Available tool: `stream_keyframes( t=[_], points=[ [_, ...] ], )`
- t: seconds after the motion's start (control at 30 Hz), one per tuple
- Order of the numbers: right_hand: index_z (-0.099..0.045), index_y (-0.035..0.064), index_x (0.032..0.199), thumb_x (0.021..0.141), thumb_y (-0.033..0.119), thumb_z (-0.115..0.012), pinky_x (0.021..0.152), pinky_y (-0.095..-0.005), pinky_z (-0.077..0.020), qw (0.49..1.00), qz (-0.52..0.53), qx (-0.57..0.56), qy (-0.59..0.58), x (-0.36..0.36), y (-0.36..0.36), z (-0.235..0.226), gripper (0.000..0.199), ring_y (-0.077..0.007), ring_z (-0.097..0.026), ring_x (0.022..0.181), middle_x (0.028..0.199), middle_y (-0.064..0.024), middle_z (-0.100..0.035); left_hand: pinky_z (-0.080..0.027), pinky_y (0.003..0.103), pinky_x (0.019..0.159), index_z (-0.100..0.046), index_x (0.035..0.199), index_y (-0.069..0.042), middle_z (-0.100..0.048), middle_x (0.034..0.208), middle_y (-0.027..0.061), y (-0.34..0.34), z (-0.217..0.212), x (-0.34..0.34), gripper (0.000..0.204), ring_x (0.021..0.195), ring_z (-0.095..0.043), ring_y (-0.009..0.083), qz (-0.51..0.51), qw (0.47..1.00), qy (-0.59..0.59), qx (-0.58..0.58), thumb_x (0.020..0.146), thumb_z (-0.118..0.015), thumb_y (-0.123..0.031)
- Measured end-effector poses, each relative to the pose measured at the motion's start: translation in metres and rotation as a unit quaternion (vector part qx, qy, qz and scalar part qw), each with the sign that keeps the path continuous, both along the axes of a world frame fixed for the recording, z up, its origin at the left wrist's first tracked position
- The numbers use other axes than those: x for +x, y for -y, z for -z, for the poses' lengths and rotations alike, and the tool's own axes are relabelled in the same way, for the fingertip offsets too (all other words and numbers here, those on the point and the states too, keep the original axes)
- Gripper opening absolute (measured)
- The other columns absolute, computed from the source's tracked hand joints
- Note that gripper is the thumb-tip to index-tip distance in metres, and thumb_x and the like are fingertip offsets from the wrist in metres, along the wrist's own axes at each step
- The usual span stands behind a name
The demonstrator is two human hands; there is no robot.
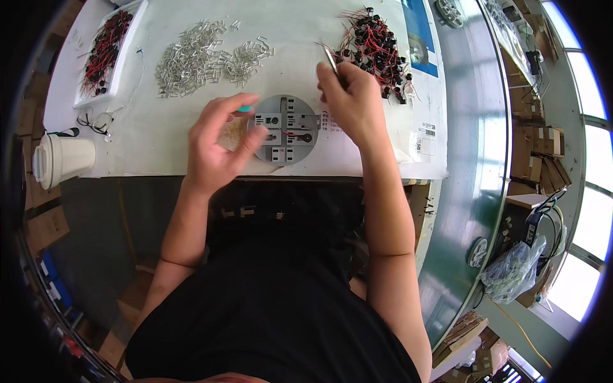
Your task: Assembling small electronic components onto a circular base using a specialized tool.
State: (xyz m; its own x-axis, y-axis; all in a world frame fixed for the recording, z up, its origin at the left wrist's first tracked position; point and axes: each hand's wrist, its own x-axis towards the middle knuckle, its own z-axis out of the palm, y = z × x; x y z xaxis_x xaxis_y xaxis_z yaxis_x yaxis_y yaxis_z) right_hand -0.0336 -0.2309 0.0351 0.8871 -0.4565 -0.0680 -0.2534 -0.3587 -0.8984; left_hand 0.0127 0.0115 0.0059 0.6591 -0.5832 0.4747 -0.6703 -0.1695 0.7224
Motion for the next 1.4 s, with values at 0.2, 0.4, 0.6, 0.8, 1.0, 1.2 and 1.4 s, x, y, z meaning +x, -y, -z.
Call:
stream_keyframes(
  t=[0.2,0.4,0.6,0.8,1.0,1.2,1.4],
  points=[
    [-0.068,0.0011,0.082,0.105,0.041,-0.071,0.058,-0.0249,-0.0446,0.988,-0.012,0.153,0.004,-0.008,0.017,0.013,0.046,-0.006,-0.056,0.062,0.072,-0.0001,-0.066,-0.057,0.034,0.085,-0.07,0.123,0.0,-0.076,0.102,0.0125,0.009,-0.022,0.003,0.034,0.091,-0.073,0.0245,-0.032,0.992,-0.11,-0.054,0.093,-0.082,-0.011],
    [-0.064,0.0072,0.081,0.108,0.04,-0.068,0.052,-0.0228,-0.0337,0.986,-0.001,0.161,0.038,-0.012,0.014,0.015,0.043,-0.0024,-0.047,0.056,0.07,0.003,-0.061,-0.058,0.036,0.078,-0.072,0.113,-0.001,-0.076,0.098,0.0132,0.031,-0.043,0.022,0.021,0.084,-0.074,0.0265,0.044,0.989,-0.049,0.129,0.094,-0.078,-0.008],
    [-0.066,0.0067,0.084,0.108,0.038,-0.069,0.054,-0.0223,-0.0368,0.985,0.013,0.158,0.061,-0.014,0.013,0.021,0.039,-0.0025,-0.05,0.059,0.072,0.0028,-0.063,-0.057,0.042,0.075,-0.073,0.114,-0.002,-0.075,0.093,0.0156,0.053,-0.055,0.029,0.023,0.084,-0.074,0.0329,0.091,0.966,0.023,0.24,0.093,-0.077,-0.011],
    [-0.069,0.0061,0.087,0.107,0.036,-0.07,0.057,-0.0221,-0.04,0.986,-0.018,0.134,0.097,-0.013,0.008,0.022,0.037,-0.0023,-0.053,0.063,0.074,0.0024,-0.066,-0.057,0.046,0.082,-0.075,0.109,-0.003,-0.073,0.103,0.0147,0.061,-0.061,0.024,0.026,0.096,-0.071,0.0344,0.074,0.943,0.048,0.32,0.093,-0.078,-0.022],
    [-0.069,0.0057,0.089,0.108,0.037,-0.069,0.056,-0.0226,-0.0402,0.981,0.011,0.162,0.108,-0.017,0.013,0.023,0.037,-0.0027,-0.052,0.062,0.075,0.0018,-0.066,-0.058,0.045,0.088,-0.069,0.134,-0.009,-0.066,0.123,0.0144,0.064,-0.078,-0.001,0.071,0.11,-0.069,0.034,0.057,0.913,0.128,0.382,0.074,-0.092,-0.041],
    [-0.07,0.0047,0.097,0.113,0.037,-0.06,0.055,-0.0239,-0.0402,0.92,0.057,0.355,0.156,-0.024,0.015,0.009,0.037,-0.0049,-0.051,0.059,0.075,-0.0007,-0.066,-0.058,0.044,0.09,-0.057,0.147,-0.013,-0.059,0.127,0.0164,0.061,-0.075,-0.016,0.094,0.114,-0.065,0.0361,0.091,0.91,0.171,0.366,0.067,-0.098,-0.041],
    [-0.07,0.0031,0.1,0.115,0.034,-0.055,0.054,-0.0271,-0.0417,0.937,-0.007,0.305,0.172,-0.025,0.018,0.01,0.037,-0.0087,-0.054,0.058,0.074,-0.0029,-0.066,-0.057,0.045,0.095,-0.05,0.149,-0.01,-0.048,0.143,0.0163,0.024,-0.015,-0.016,0.1,0.117,-0.063,0.0326,-0.018,0.99,0.126,0.057,0.064,-0.102,-0.02]
  ],
)
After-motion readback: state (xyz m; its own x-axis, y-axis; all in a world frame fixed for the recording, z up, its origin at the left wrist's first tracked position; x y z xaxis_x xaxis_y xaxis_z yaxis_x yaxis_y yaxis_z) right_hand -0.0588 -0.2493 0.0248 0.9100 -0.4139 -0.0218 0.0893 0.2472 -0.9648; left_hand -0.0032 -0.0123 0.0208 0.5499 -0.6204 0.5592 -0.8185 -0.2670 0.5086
